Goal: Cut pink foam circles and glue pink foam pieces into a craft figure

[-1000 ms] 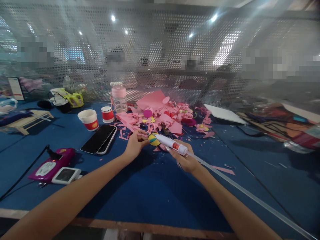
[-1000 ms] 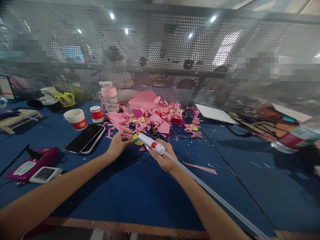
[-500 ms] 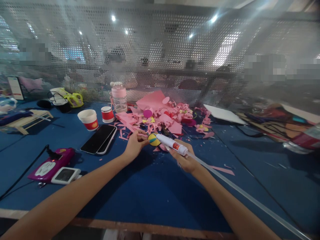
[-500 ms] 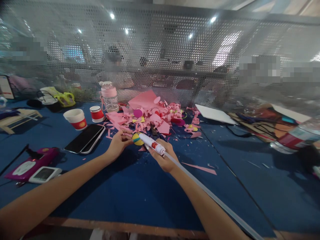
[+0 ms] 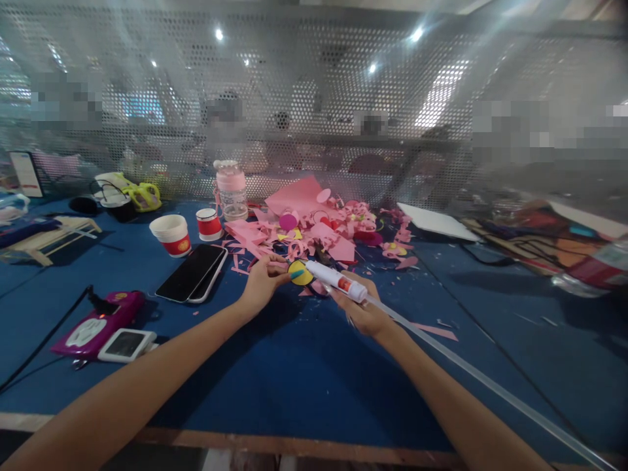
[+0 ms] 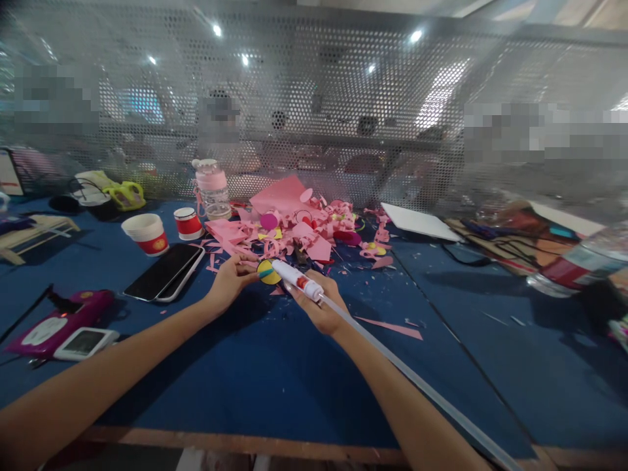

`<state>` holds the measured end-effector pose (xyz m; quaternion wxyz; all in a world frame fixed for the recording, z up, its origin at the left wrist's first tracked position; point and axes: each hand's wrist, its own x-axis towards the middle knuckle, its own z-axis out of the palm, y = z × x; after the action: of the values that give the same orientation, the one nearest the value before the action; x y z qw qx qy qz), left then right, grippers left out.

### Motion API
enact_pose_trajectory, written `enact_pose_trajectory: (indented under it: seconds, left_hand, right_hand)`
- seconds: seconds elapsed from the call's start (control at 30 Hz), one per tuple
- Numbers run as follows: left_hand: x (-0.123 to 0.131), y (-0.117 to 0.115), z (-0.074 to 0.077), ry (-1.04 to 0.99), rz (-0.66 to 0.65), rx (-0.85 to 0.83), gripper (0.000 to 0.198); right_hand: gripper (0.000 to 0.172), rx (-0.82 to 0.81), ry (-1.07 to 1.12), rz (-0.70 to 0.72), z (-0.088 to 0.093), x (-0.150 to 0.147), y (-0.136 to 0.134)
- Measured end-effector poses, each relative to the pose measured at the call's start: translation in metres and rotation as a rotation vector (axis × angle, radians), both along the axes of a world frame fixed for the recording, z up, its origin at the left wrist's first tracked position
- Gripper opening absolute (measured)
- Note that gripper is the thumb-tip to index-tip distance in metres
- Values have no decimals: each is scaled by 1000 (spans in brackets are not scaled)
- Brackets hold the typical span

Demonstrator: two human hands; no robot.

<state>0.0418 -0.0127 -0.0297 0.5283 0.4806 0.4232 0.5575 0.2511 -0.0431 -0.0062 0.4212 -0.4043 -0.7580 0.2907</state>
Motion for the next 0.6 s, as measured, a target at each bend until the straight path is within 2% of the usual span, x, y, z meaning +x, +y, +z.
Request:
enact_pose_trajectory:
  seconds: [0.1,0.3,0.43,0.6]
  left_hand:
    - [-2,3,-1,62,-75,-27,41]
    - [-15,5,7,237,-367,-109,27]
    - [-22,5,12,358,-551,-86,23]
    - [-21,5,8,416,-565,8,22]
  right_hand:
    - [29,-35,71,-34,-3,3,3]
    - [40,-166,242,-110,-3,10,8]
    - [47,-219,279,-73,2,8,8]
    - [50,-253,288,-59,3,4,7]
